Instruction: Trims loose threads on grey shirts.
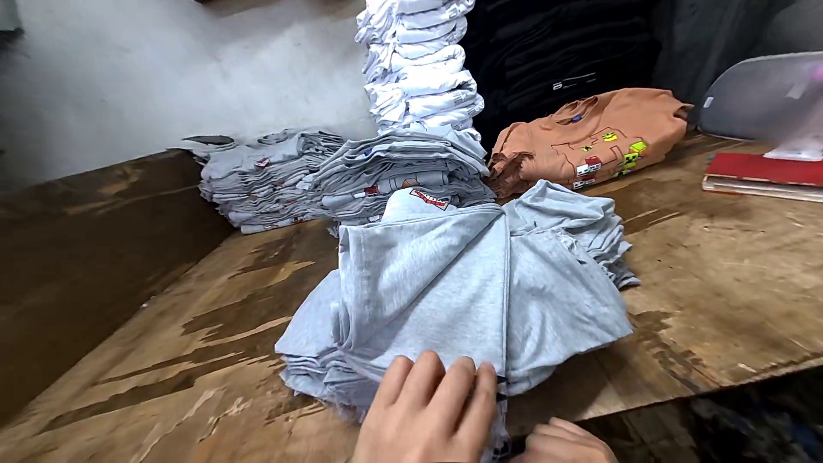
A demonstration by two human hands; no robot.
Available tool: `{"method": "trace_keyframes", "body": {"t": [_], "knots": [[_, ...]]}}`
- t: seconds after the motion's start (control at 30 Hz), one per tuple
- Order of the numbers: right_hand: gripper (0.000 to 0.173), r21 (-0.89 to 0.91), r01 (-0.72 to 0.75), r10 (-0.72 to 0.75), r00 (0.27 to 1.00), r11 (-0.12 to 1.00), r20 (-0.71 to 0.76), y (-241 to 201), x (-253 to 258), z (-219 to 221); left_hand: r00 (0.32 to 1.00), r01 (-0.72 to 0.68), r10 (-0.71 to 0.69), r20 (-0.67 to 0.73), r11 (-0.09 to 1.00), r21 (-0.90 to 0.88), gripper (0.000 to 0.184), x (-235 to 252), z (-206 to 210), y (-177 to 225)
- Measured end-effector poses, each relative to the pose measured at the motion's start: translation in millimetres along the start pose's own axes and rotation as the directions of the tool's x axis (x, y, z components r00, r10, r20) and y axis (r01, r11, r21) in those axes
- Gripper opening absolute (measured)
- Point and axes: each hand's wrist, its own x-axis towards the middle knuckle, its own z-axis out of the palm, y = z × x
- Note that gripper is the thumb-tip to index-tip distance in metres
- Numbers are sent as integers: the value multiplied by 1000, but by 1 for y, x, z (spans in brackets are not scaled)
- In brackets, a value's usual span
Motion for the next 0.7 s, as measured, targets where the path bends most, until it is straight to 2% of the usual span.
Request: {"method": "trace_keyframes", "body": {"t": [0.13, 0.23, 0.4, 0.5, 0.6, 0.67, 0.7], "knots": [[28, 34, -26, 32, 982, 999, -185, -1, -3, 10, 998, -26, 27, -50, 999, 27, 19, -2, 4, 3], [29, 74, -62, 83, 940, 995, -331, -3, -4, 13, 998, -9, 12, -57, 999, 45, 18, -3, -3, 0], [29, 113, -72, 114, 895, 991, -431, -3, -2, 14, 998, -52, 55, -42, 997, 62, 20, 1, 4, 1], [26, 98, -52, 94, 865, 994, -493, -1, -3, 18, 995, -90, 87, -56, 995, -43, 19, 1, 12, -5], [16, 23, -53, 57, 818, 998, -572, 2, -4, 25, 1000, 6, -7, -4, 967, -254, 21, -3, 9, -14], [27, -48, -67, 26, 805, 997, -593, -1, 3, 32, 995, 91, -72, 66, 927, -365, 25, -5, 9, -27], [38, -61, -74, 23, 801, 995, -599, -4, 9, 36, 993, 113, -92, 71, 897, -427, 19, -5, 14, -35]]}}
